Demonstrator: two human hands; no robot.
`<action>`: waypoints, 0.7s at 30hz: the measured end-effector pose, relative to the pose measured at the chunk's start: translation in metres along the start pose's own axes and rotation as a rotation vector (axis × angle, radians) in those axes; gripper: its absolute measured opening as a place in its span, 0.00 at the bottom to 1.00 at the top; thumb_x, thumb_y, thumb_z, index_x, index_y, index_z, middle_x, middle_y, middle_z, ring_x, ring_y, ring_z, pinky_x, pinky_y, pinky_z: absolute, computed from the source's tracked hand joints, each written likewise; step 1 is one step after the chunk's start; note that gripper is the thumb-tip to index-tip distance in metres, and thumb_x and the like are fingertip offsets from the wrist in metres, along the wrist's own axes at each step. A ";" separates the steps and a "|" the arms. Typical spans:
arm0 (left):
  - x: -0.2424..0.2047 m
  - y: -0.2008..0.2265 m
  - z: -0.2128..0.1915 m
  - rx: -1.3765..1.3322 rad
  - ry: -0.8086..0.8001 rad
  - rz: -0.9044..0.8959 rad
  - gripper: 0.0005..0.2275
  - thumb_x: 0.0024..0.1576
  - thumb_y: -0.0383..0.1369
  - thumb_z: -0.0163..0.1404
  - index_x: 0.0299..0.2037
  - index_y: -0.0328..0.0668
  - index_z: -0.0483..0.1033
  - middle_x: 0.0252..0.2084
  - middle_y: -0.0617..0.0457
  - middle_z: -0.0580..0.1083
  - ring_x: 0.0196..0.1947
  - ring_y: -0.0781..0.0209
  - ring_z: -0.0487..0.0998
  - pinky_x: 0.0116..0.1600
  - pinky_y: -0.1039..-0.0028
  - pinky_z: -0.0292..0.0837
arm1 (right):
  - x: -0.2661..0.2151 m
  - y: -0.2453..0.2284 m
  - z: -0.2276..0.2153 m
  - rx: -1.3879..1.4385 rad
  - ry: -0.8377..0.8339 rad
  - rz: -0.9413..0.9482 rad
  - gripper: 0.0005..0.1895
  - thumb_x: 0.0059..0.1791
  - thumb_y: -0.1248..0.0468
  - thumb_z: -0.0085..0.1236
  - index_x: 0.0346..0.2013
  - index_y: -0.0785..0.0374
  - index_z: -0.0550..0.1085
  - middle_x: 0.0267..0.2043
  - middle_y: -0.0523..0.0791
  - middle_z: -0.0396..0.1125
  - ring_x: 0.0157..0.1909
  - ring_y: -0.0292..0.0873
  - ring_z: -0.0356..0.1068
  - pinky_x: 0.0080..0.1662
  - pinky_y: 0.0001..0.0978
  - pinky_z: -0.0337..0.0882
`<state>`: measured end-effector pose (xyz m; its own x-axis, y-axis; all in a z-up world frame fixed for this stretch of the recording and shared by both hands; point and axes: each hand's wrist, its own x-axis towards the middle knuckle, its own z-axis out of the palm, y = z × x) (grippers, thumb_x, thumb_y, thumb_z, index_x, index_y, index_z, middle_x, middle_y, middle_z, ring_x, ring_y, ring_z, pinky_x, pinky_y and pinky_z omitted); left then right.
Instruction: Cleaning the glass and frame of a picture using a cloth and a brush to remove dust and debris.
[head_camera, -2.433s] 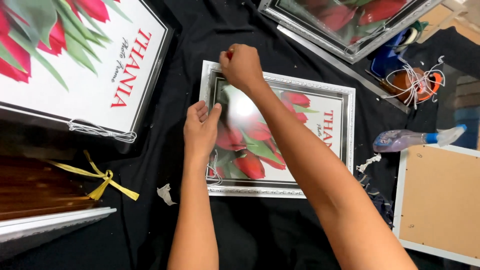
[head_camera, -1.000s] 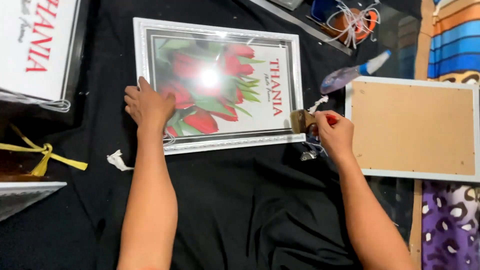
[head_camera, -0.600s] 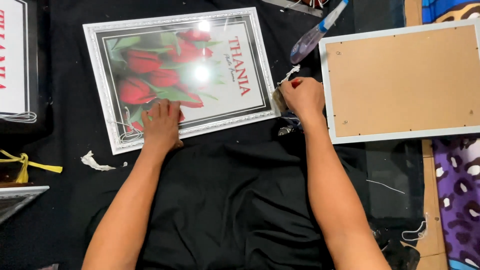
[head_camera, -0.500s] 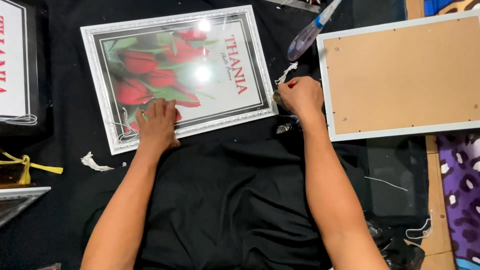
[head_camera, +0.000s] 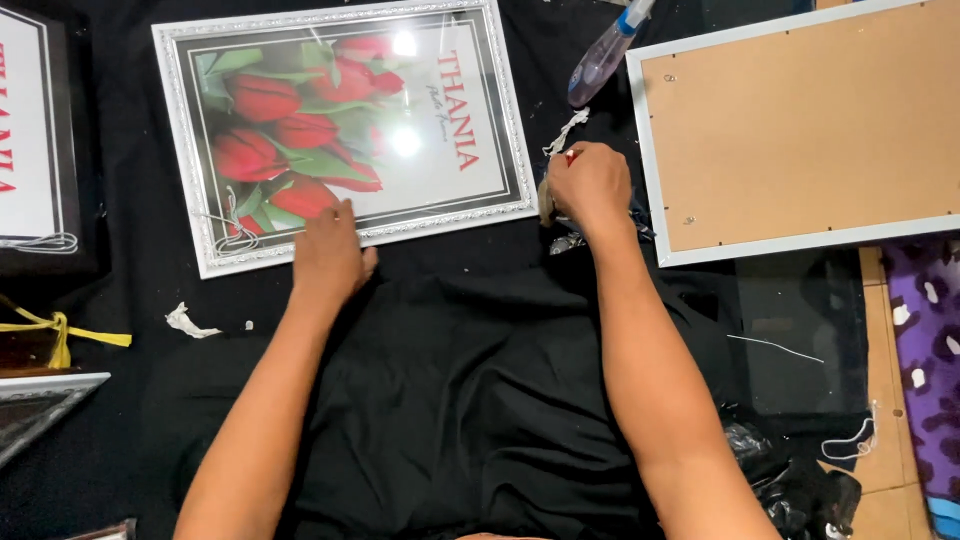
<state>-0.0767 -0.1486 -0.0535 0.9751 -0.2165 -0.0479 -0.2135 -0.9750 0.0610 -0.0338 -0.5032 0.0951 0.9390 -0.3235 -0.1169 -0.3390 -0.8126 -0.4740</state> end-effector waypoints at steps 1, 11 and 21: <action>0.000 0.017 -0.008 -0.110 -0.092 0.012 0.35 0.52 0.48 0.58 0.70 0.45 0.66 0.58 0.42 0.72 0.56 0.40 0.75 0.51 0.50 0.70 | 0.000 -0.002 -0.002 0.006 0.008 -0.006 0.13 0.45 0.60 0.51 0.31 0.60 0.83 0.28 0.55 0.74 0.37 0.64 0.76 0.39 0.49 0.75; -0.035 0.132 -0.028 -0.619 -0.895 0.154 0.25 0.50 0.48 0.52 0.60 0.60 0.77 0.56 0.50 0.79 0.59 0.45 0.78 0.59 0.54 0.75 | -0.006 -0.002 0.032 -0.039 -0.073 0.032 0.14 0.44 0.59 0.52 0.30 0.68 0.79 0.27 0.59 0.71 0.39 0.67 0.75 0.41 0.56 0.75; -0.029 0.119 -0.069 -0.809 -0.180 -0.197 0.28 0.54 0.44 0.56 0.60 0.40 0.61 0.51 0.40 0.72 0.48 0.30 0.79 0.51 0.45 0.77 | -0.076 -0.081 0.060 0.108 -0.457 -0.211 0.19 0.48 0.51 0.52 0.34 0.65 0.76 0.28 0.58 0.72 0.42 0.67 0.74 0.43 0.55 0.73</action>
<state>-0.1265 -0.2552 0.0239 0.9509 -0.1184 -0.2858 0.1341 -0.6748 0.7257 -0.0747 -0.3838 0.0896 0.9239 0.1064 -0.3675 -0.1545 -0.7749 -0.6129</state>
